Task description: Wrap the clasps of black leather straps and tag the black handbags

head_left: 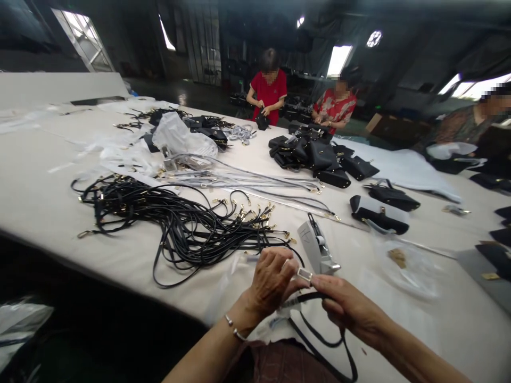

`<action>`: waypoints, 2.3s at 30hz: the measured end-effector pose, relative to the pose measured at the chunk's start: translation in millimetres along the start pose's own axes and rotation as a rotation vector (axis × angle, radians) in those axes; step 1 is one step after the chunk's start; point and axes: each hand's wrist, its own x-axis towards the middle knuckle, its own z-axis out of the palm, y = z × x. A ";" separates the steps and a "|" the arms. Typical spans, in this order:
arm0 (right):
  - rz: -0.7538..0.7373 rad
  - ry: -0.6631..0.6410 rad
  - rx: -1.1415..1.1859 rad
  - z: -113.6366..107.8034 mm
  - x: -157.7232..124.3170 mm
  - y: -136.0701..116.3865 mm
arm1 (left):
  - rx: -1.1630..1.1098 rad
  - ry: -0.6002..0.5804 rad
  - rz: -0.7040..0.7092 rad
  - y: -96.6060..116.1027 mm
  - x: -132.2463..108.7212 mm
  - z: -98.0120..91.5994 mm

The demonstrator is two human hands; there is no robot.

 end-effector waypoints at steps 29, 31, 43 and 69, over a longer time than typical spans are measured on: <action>-0.086 0.033 -0.098 3.3 28.2 -13.3 | -0.415 -0.134 -0.682 15.9 -27.2 22.4; -0.107 0.024 -0.043 3.6 28.0 -13.0 | -0.608 -0.129 -0.781 9.1 -28.5 28.5; -0.093 -0.021 -0.494 -17.8 15.9 -13.2 | -0.035 -0.138 -0.333 7.6 -2.9 16.3; -0.396 0.244 -1.114 1.1 -48.5 -72.6 | -0.143 -0.030 -0.124 32.4 56.5 -20.4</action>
